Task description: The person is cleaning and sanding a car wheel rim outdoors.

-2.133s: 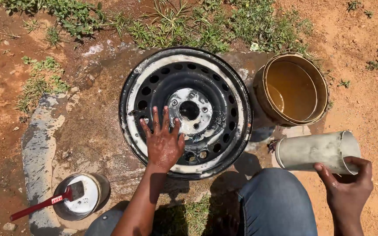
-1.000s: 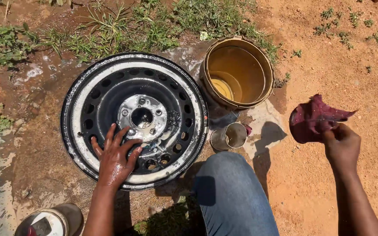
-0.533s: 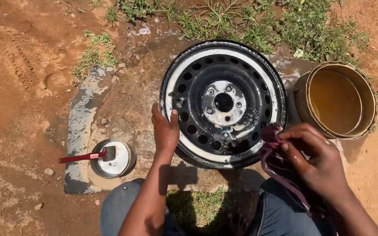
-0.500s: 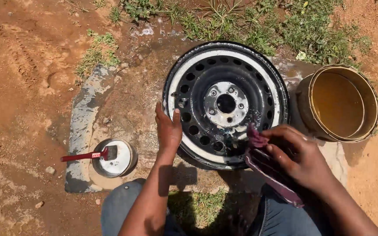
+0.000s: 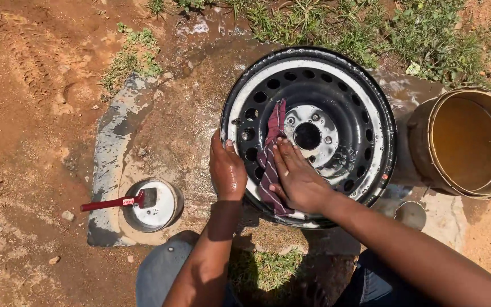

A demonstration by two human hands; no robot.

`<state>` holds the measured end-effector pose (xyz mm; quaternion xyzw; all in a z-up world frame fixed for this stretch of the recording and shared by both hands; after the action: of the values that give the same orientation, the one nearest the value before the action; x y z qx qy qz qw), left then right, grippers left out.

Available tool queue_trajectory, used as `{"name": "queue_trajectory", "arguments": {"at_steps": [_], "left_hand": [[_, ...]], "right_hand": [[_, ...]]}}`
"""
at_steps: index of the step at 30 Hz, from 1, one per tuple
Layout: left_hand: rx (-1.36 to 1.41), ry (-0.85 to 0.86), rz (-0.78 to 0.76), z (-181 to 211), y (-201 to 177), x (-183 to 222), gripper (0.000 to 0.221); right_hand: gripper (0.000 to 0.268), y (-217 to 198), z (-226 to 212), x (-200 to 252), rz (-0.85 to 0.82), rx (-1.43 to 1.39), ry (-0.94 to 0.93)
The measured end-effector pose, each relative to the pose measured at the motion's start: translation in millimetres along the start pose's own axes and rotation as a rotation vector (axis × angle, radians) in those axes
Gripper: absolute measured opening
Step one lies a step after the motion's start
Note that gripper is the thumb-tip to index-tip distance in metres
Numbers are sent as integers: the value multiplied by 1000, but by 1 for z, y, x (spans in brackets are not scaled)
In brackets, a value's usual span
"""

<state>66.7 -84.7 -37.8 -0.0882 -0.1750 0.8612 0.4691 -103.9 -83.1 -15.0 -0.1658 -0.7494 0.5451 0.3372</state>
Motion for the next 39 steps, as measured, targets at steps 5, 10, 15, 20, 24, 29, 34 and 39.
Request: {"name": "queue_trajectory", "arguments": {"at_steps": [5,10,15,20,24,29,34,39], "left_hand": [[8,61,31,18,-4,1,42],[-19,-56,-29,-8,9,2,46],[-135,-362,-250,-28,29,-42,51],[-311,-262,-181,-21,31,-64,55],[-314,-260,-145,-23,30,-68,52],[-311,-221,-169,-12,35,-70,50],[-319,-191,-121,-29,34,-70,47],[-265,-252,-139,-23,33,-73,50]], "right_hand": [[87,3,32,-46,156,-101,369],[84,11,2,1,-4,36,426],[85,8,8,-6,-149,95,436],[97,-8,41,-68,-11,-100,580],[95,-18,75,-90,198,-291,787],[84,-6,5,-38,277,98,459],[86,9,0,0,353,-119,352],[93,-55,80,-101,201,-16,381]]}}
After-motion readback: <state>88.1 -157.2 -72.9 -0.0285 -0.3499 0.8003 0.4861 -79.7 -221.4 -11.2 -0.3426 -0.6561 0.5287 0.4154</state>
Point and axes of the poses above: each hand's wrist, its own x-axis away from the middle knuckle, its own y-axis out of the palm, z = x × y, the point moved 10 cm from there along -x, towards the middle knuckle, and after that the axes turned 7 degrees about x, right-handed, at the moved point
